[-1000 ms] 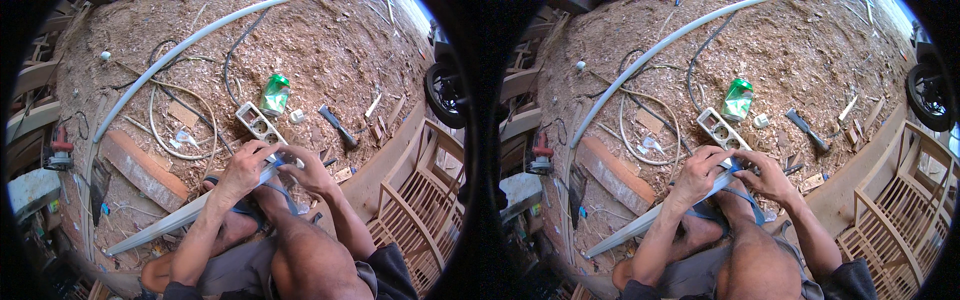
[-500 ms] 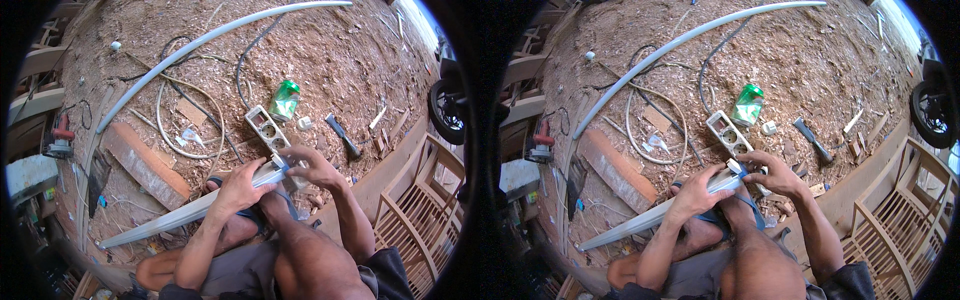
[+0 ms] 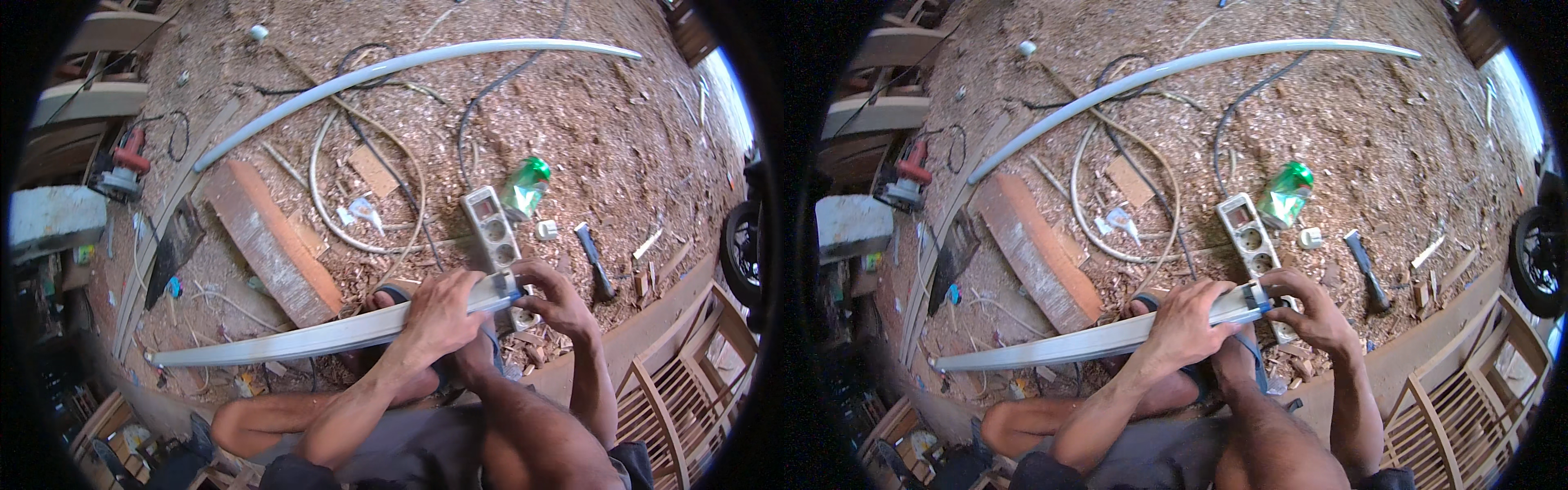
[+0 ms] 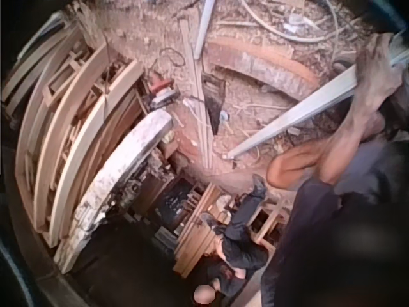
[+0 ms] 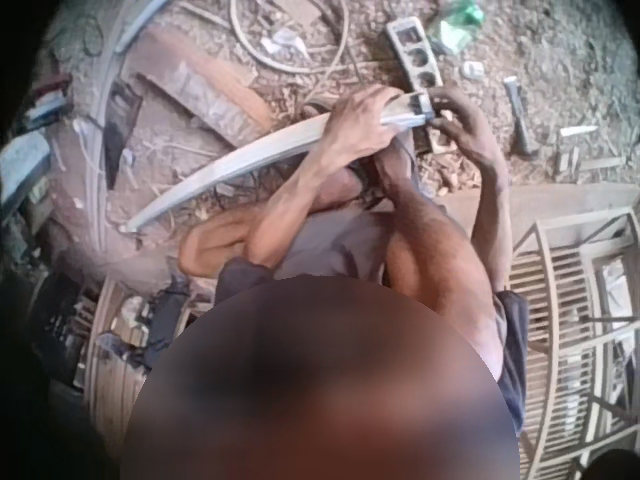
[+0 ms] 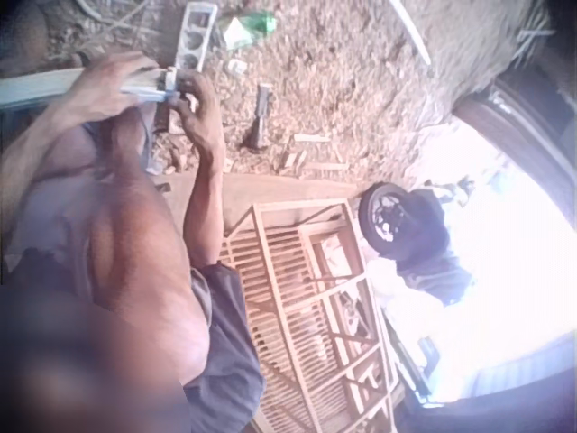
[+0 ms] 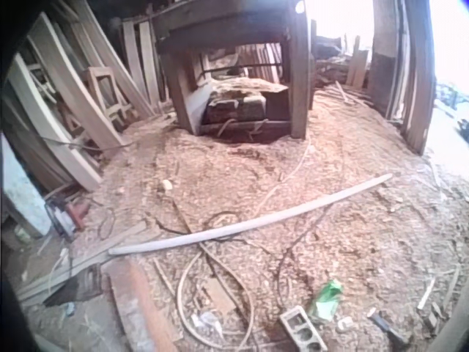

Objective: The person sits on the floor and assembles a long white electrical fixture. They use a chisel to carve the fixture, insert a blue plastic connector, and then strip and twist wires to connect them to the fixture.

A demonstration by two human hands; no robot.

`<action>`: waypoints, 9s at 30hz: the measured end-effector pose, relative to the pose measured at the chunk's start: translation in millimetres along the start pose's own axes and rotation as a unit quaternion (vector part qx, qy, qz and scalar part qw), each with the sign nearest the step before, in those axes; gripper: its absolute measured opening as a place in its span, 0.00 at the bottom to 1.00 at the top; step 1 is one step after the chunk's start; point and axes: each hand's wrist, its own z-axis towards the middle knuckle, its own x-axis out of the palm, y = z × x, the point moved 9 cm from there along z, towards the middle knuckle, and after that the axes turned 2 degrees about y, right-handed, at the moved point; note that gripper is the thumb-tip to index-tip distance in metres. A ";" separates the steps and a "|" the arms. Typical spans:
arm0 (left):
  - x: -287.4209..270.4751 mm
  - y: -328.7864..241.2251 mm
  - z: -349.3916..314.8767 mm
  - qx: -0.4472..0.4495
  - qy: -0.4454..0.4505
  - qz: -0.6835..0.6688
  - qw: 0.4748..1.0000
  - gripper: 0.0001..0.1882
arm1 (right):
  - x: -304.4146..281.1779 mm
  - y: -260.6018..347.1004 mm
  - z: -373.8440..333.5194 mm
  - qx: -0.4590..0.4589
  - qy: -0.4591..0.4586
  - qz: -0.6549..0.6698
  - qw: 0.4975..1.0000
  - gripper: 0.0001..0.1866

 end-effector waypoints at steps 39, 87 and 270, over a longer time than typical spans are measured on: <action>-12.1 -1.8 23.4 0.017 0.143 -0.037 0.989 0.28 | -7.0 22.1 12.5 0.123 0.048 -0.068 0.989 0.28; -34.4 -49.6 -25.1 0.154 -0.175 0.164 0.958 0.29 | 0.3 44.9 1.9 -0.070 -0.028 -0.109 0.991 0.32; -5.8 -57.3 -58.6 0.191 -0.172 0.160 0.953 0.14 | 21.2 -5.0 -30.8 0.071 -0.016 0.214 0.974 0.22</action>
